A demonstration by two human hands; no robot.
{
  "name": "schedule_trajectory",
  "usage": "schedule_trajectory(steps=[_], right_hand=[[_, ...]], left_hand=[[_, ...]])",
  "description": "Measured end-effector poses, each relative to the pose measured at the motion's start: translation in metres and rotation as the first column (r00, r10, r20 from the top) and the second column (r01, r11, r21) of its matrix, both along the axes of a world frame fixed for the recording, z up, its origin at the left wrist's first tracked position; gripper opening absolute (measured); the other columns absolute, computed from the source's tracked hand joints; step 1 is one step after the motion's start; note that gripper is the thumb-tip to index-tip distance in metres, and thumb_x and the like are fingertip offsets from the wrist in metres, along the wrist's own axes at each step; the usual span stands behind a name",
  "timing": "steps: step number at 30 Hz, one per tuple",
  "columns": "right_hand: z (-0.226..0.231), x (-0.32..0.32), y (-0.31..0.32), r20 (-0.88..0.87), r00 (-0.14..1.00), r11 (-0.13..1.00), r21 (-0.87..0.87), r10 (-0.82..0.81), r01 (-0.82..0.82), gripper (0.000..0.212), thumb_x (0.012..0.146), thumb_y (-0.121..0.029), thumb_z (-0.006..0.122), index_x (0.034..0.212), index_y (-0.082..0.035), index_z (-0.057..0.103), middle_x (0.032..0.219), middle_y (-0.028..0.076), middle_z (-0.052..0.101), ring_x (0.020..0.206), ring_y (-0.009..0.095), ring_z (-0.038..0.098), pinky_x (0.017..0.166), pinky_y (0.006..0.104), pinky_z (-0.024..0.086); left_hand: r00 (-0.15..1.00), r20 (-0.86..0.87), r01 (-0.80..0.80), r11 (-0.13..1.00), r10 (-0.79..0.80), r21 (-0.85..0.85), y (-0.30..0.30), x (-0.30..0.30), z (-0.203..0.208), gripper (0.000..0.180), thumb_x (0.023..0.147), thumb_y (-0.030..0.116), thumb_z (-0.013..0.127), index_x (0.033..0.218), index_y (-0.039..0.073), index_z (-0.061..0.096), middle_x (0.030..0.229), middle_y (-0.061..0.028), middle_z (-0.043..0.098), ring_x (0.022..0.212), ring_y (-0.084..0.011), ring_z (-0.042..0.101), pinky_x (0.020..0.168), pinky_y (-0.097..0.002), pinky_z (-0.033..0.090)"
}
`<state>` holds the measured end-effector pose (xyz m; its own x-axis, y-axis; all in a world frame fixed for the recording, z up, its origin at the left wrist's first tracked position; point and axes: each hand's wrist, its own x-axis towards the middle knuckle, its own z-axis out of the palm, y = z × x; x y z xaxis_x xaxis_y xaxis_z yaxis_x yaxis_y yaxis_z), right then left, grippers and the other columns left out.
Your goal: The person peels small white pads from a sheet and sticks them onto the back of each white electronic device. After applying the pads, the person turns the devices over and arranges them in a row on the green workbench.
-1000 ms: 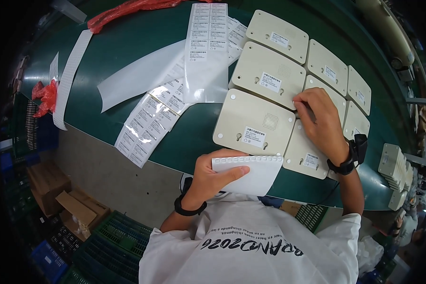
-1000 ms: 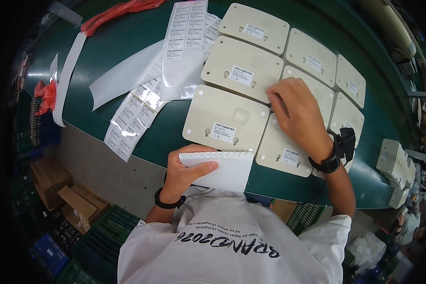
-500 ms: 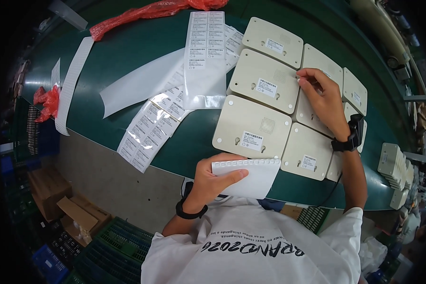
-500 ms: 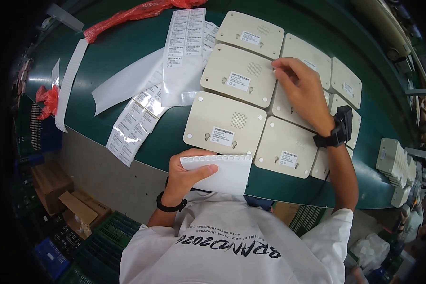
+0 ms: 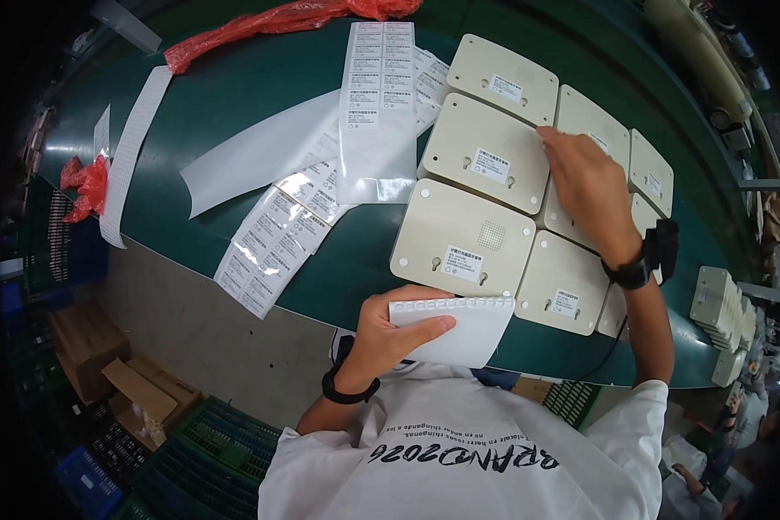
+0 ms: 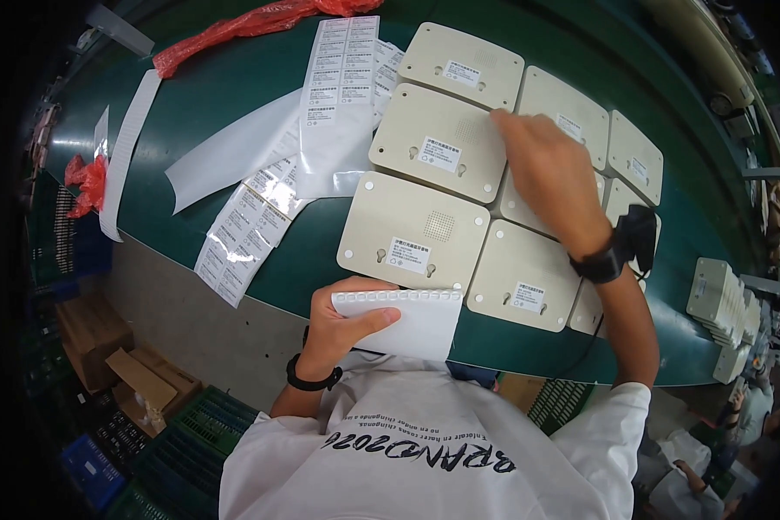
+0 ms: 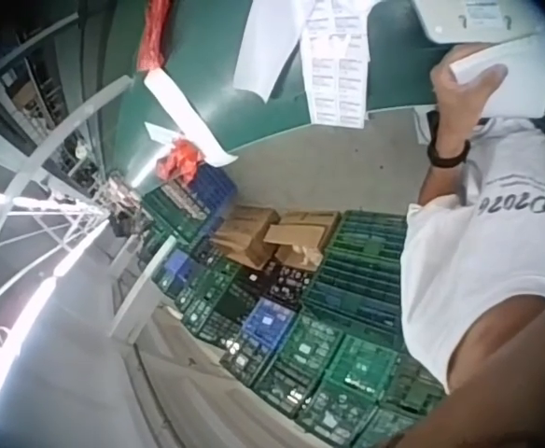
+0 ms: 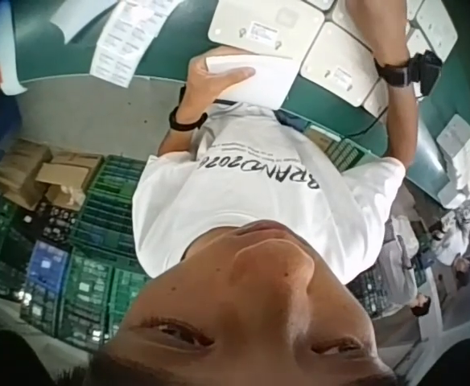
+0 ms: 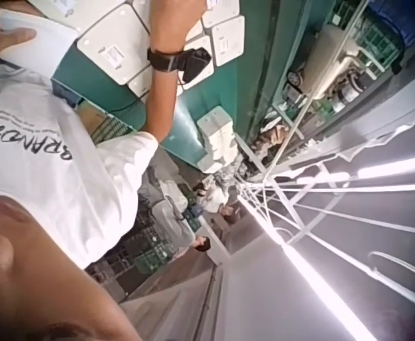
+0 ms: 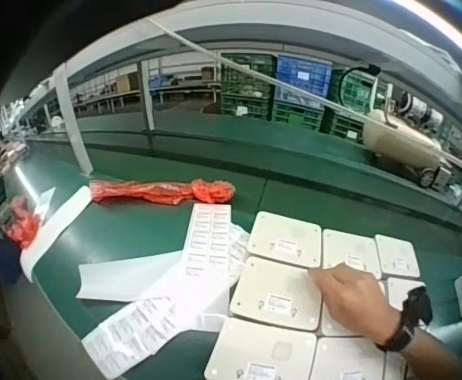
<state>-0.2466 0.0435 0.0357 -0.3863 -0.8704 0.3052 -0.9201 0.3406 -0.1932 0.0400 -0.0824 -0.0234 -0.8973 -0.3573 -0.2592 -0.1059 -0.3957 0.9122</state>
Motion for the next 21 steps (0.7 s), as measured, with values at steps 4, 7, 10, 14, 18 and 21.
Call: schedule_trajectory(steps=[4, 7, 10, 14, 18, 21], right_hand=[[0.005, 0.006, -0.001, -0.183, 0.983, 0.995, 0.097, 0.024, -0.006, 0.022, 0.094, 0.001, 0.059, 0.114, 0.000, 0.067, 0.109, 0.015, 0.070, 0.095, 0.028, 0.068, 0.075, 0.0340, 0.056], [0.010, -0.003, 0.006, 0.198, 0.968, 0.987, 0.078, -0.153, 0.141, 0.024, 0.092, 0.004, 0.058, 0.114, 0.001, 0.068, 0.113, 0.015, 0.069, 0.100, 0.030, 0.068, 0.080, 0.0360, 0.056], [-0.003, -0.005, 0.012, 0.045, 0.998, 0.996, -0.081, 0.033, -0.029, 0.027, 0.090, 0.007, 0.057, 0.113, 0.001, 0.069, 0.121, 0.017, 0.066, 0.104, 0.032, 0.067, 0.085, 0.0354, 0.055], [0.007, 0.028, 0.024, 0.227, 0.972, 0.995, -0.094, 0.061, -0.041, 0.030, 0.089, 0.009, 0.054, 0.114, 0.001, 0.068, 0.127, 0.018, 0.064, 0.106, 0.034, 0.065, 0.089, 0.0352, 0.053], [0.006, 0.053, 0.034, 0.300, 0.952, 0.998, -0.034, 0.058, -0.051, 0.030, 0.088, 0.009, 0.054, 0.114, 0.002, 0.068, 0.127, 0.018, 0.064, 0.109, 0.034, 0.064, 0.090, 0.0345, 0.052], [0.002, 0.048, 0.037, 0.421, 0.907, 0.996, -0.090, 0.020, 0.019, 0.029, 0.088, 0.009, 0.056, 0.114, 0.002, 0.068, 0.127, 0.018, 0.064, 0.110, 0.034, 0.064, 0.090, 0.0343, 0.052]], left_hand=[[1.000, 0.001, -0.006, 1.000, 0.006, -0.001, -0.001, 0.001, -0.002, 0.028, 0.080, 0.001, 0.081, 0.106, -0.002, 0.073, 0.098, -0.0105, 0.075, 0.086, -0.0126, 0.069, 0.077, -0.0256, 0.056], [1.000, -0.008, -0.002, 1.000, 0.002, 0.005, 0.000, 0.000, -0.001, 0.027, 0.080, 0.001, 0.081, 0.106, -0.002, 0.073, 0.098, -0.0104, 0.075, 0.086, -0.0124, 0.069, 0.077, -0.0255, 0.056], [1.000, -0.007, 0.003, 1.000, -0.003, 0.008, 0.001, 0.000, 0.000, 0.028, 0.080, 0.001, 0.081, 0.107, -0.002, 0.073, 0.098, -0.0103, 0.075, 0.087, -0.0123, 0.069, 0.077, -0.0255, 0.056], [1.000, -0.021, -0.009, 1.000, 0.009, -0.006, 0.001, 0.003, -0.002, 0.027, 0.084, 0.005, 0.080, 0.109, -0.001, 0.073, 0.100, -0.0082, 0.075, 0.089, -0.0103, 0.068, 0.078, -0.0243, 0.055], [0.999, -0.033, 0.006, 1.000, -0.006, -0.006, 0.000, 0.003, -0.002, 0.027, 0.084, 0.005, 0.080, 0.109, -0.001, 0.073, 0.100, -0.0082, 0.075, 0.088, -0.0104, 0.068, 0.078, -0.0244, 0.055], [1.000, -0.027, 0.007, 1.000, -0.008, -0.002, 0.000, 0.004, -0.002, 0.027, 0.084, 0.005, 0.080, 0.109, -0.001, 0.073, 0.100, -0.0082, 0.075, 0.087, -0.0104, 0.068, 0.078, -0.0244, 0.055]])
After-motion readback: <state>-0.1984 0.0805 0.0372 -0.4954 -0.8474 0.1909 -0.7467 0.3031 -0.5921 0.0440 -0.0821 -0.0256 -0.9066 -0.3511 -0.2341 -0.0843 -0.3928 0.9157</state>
